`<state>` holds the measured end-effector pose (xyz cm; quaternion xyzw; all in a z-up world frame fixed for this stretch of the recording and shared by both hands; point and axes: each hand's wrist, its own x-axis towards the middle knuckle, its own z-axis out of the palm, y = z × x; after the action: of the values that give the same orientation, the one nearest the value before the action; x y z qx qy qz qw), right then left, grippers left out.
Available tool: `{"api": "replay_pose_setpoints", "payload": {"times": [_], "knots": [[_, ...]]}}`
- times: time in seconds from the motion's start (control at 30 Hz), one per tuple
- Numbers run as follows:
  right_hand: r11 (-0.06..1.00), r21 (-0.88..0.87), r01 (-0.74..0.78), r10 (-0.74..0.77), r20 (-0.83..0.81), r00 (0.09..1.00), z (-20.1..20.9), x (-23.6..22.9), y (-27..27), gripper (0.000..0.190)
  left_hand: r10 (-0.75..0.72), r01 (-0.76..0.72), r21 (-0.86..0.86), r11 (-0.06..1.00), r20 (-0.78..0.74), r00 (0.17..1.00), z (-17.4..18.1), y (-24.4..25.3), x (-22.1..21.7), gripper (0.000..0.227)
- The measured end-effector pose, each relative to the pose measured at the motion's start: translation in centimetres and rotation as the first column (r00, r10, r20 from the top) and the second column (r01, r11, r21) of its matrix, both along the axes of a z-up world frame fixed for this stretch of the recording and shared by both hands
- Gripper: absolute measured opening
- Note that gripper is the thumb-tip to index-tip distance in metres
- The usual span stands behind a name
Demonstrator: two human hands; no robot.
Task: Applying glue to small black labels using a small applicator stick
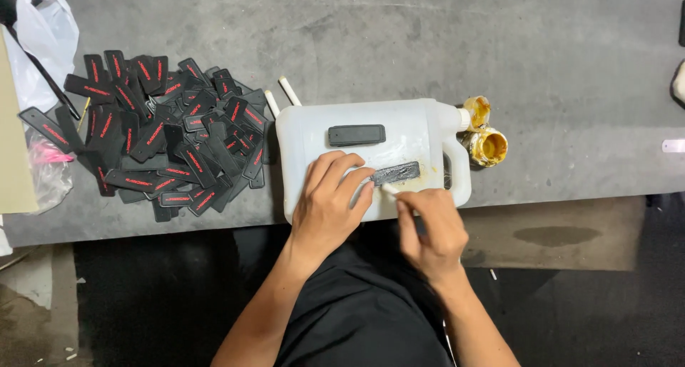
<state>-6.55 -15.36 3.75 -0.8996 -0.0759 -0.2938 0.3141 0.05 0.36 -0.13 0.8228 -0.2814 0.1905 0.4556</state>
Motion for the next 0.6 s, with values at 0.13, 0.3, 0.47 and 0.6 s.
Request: {"api": "replay_pose_setpoints", "payload": {"times": [0.13, 0.3, 0.47, 0.6], "knots": [[0.995, -0.062, 0.078, -0.076, 0.041, 0.996, -0.1, 1.0, -2.8, 0.005, -0.003, 0.003, 0.001, 1.0, 0.005, 1.0, -0.2, 0.0, 0.0, 0.011], [0.995, 0.082, -0.059, 0.066, -0.085, 0.994, 0.4, 0.8, -1.4, 0.003, -0.001, 0.001, 0.011, 1.0, 0.008, 1.0, -0.3, 0.0, 0.0, 0.013], [0.999, 0.03, 0.013, -0.012, -0.045, 0.999, 0.2, 0.7, -1.4, 0.006, 0.005, -0.005, 0.007, 1.0, 0.006, 1.0, -0.2, -0.1, 0.0, 0.012], [0.999, -0.022, -0.04, 0.04, -0.017, 0.999, -0.4, 0.1, -0.1, 0.005, -0.004, 0.004, 0.006, 1.0, 0.002, 1.0, -0.3, 0.0, -0.1, 0.012]]}}
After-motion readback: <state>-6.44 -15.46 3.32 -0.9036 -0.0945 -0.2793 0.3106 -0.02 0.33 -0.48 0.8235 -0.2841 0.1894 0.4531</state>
